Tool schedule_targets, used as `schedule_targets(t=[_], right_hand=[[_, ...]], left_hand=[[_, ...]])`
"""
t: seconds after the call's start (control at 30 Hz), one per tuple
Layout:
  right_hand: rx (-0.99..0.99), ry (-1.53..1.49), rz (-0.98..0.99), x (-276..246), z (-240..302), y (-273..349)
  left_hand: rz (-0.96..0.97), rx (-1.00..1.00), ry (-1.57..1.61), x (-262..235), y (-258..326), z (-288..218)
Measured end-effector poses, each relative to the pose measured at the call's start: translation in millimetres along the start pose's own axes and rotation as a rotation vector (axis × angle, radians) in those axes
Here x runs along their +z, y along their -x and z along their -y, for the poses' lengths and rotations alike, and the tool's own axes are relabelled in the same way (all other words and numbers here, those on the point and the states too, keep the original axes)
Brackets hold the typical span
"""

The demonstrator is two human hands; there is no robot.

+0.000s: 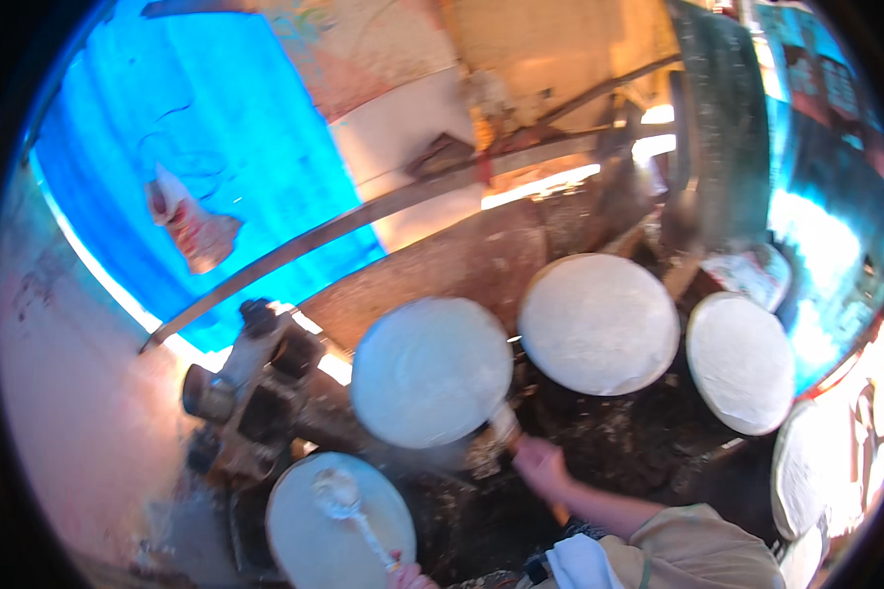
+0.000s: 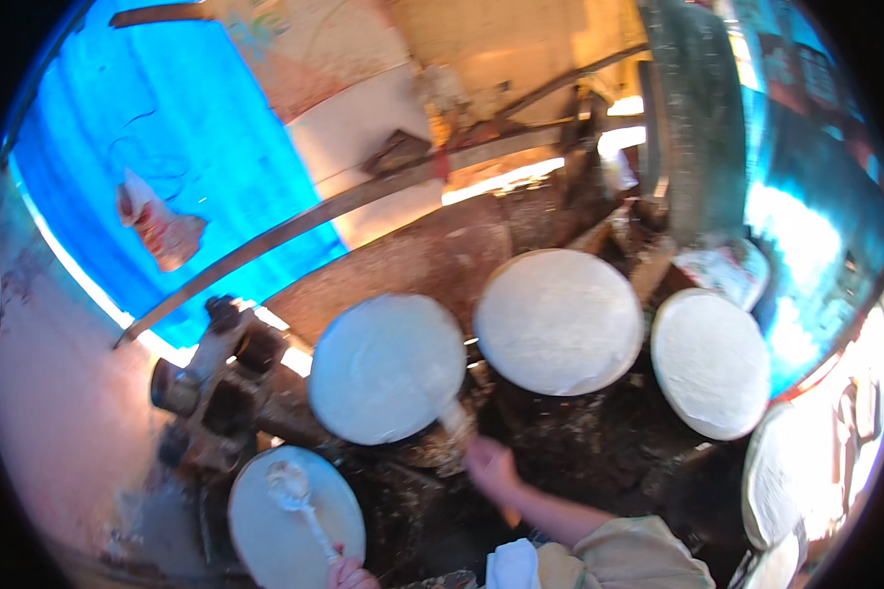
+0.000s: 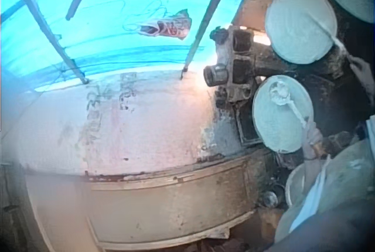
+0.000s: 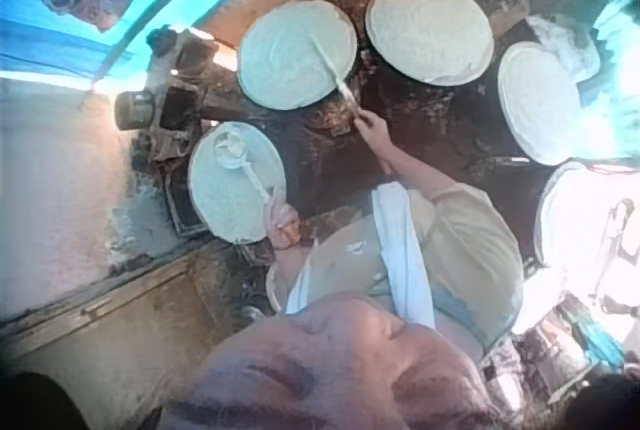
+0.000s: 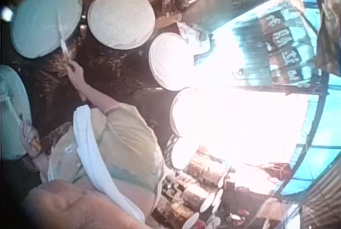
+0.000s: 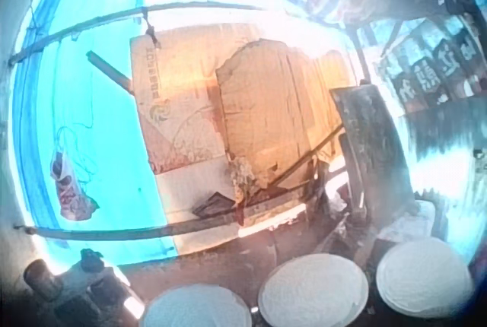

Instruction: The person uses a ladle to pour batter into several hot plates, spreads the batter into thin circles with a stick, and then uses the stick to flip the thin crepes over.

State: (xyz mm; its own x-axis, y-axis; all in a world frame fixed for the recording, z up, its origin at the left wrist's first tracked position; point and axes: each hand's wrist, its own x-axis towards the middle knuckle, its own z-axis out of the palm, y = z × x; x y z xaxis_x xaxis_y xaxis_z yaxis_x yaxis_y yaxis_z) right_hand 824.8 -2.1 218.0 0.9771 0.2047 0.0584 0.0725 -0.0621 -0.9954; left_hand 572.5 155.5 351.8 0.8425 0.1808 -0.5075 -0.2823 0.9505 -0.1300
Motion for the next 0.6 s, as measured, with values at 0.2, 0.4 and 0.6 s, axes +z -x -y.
schedule_targets(t=[0.2, 0.4, 0.6], right_hand=[[0.162, 0.067, 0.620, -21, 13, 72], [0.119, 0.213, 0.501, -130, 13, 43], [0.300, 0.480, -0.051, -325, 45, 88]], left_hand=[[0.206, -0.057, -0.063, 32, -24, 5], [0.294, -0.114, -0.297, 55, -55, 83], [0.372, -0.498, -0.233, 41, -91, 201]])
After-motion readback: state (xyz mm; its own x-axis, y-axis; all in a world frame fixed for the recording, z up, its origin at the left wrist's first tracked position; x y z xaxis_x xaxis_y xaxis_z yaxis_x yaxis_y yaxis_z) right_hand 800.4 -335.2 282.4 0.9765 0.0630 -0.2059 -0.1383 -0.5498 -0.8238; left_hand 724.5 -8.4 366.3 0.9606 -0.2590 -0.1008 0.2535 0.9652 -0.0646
